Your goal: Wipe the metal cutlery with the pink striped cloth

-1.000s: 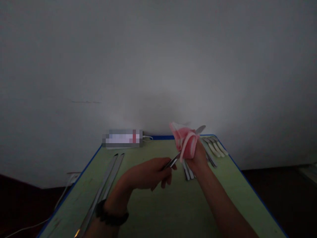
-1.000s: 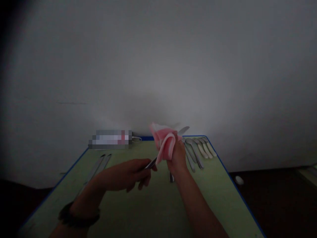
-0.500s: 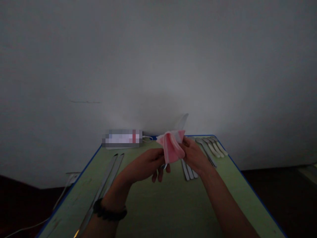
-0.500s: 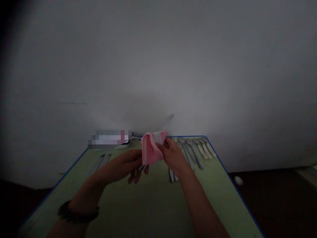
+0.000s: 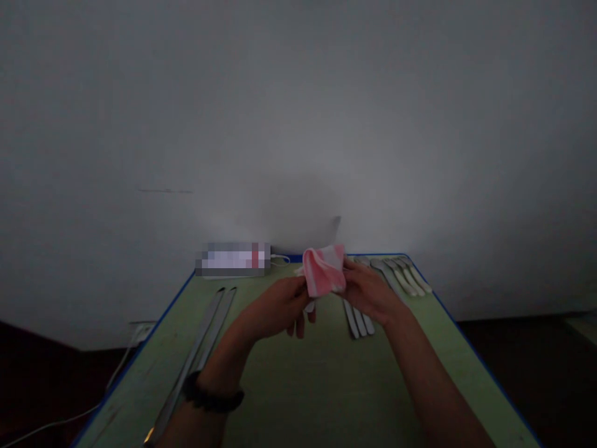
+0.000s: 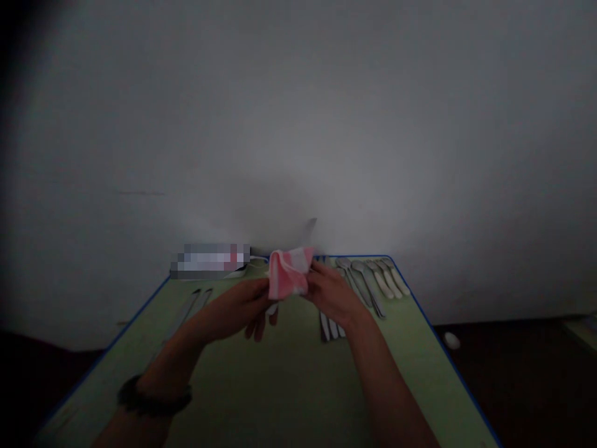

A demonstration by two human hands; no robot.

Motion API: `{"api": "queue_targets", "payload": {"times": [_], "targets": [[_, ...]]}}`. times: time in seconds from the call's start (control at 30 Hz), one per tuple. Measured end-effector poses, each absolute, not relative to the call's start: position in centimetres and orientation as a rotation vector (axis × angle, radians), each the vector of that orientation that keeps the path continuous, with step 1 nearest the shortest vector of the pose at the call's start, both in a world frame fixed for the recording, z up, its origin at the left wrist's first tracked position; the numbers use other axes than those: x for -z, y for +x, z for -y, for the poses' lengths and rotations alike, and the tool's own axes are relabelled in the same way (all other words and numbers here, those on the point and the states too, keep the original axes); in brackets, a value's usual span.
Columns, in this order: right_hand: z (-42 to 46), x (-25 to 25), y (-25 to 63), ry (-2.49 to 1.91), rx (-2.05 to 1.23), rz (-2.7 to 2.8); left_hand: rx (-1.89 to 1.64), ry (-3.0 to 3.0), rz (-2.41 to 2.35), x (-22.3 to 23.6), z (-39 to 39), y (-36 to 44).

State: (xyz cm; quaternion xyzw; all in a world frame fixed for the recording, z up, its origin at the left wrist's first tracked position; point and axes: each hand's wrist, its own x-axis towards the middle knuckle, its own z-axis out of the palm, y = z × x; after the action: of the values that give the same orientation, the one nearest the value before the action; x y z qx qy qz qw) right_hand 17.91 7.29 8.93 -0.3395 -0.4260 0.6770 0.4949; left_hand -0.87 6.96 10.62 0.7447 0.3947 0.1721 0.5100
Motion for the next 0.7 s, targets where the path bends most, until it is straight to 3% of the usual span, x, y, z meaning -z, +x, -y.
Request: {"api": "queue_targets", "payload": {"times": [0.2,0.47,0.6,0.7], "targets": [[-7.0,-8.5,17.5,-0.9,-1.521,1.181,-0.442,1.782,-0.968,-10.3,-6.6,-0.4],[-7.5,-8.6,15.9,-0.896,-1.428,0.831,-0.402,1.842,-0.962,-10.6,-5.5,0.9],[-7.6,-8.5,16.7,-1.069,-1.419,0.858,-0.298,1.899,-0.954,-11.0,-5.3,0.8],[-7.8,-8.2,18.2,-1.292,-1.225,1.05,-0.27,1.955,-0.938,-11.5,-5.3,0.4]]}}
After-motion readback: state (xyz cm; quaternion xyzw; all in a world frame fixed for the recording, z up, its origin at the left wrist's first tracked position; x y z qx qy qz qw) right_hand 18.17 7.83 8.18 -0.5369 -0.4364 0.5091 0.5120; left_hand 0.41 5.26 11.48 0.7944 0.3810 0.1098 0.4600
